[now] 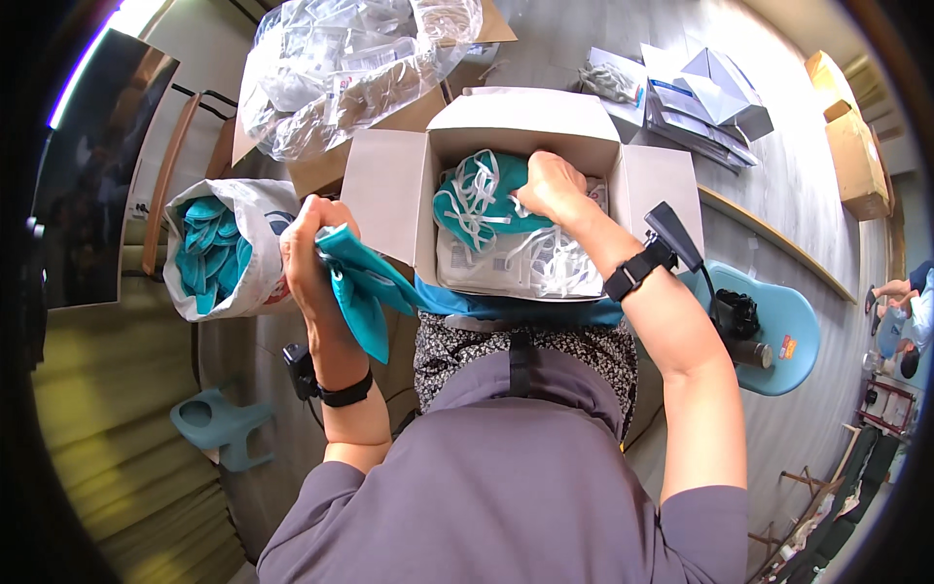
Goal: Sorting and packing green N95-style masks into boxes and bags.
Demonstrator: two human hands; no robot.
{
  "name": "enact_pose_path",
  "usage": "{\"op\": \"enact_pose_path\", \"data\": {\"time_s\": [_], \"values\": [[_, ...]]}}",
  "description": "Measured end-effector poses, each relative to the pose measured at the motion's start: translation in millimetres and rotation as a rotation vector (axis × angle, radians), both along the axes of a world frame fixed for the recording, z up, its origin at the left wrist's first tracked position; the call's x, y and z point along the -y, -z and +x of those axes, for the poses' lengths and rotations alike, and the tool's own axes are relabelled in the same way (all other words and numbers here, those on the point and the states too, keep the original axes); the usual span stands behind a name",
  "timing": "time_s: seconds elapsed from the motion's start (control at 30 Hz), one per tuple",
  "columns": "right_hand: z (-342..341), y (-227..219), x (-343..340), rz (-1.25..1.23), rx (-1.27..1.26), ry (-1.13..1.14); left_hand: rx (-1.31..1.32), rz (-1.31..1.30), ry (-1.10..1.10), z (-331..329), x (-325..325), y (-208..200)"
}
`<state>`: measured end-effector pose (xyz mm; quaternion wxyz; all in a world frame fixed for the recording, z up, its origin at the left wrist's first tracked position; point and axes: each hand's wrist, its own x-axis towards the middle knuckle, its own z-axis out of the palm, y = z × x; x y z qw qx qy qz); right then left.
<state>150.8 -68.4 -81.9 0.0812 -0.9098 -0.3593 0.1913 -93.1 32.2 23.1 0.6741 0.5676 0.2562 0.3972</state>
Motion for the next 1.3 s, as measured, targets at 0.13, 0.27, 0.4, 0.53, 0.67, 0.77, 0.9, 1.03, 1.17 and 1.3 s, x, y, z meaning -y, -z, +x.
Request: {"op": "enact_pose_path", "data": {"time_s": [0.13,0.27,0.4,0.53,0.67,0.77,0.9,1.03,1.17,1.3], "values": [[-9,-20,12,0.304,0.191,-0.127,-0.015,0.003,0.07,4,-2,8],[-15,-70,34,0.836,0.212,-0.348,-0.227,0.116,0.131,10,1,1],[-14,-106,45,0.77,0.256,-0.435,-0.363,0.395,0.112,32,10,8],[-17,-129,49,0.841,0.18,-0.487,-0.414,0.413,0.236,46,22,6],[-10,-133,51,0.995,0.056,-0.428,-0.363,0.242,0.395,54,25,13],[-3,-132,52,0.982,-0.019,-0.389,-0.342,0.252,0.46,55,25,21],[-12,-115,40,1.134,0.024,-0.442,-0.428,0.26,0.42,61,35,19],[-34,-115,48,1.085,-0.025,-0.259,-0.327,0.141,0.194,69,39,28],[-45,-90,48,0.937,-0.069,-0.262,-0.297,0.184,0.13,74,39,33],[-41,-79,50,0.964,-0.055,-0.312,-0.386,0.305,0.15,72,47,26]]}}
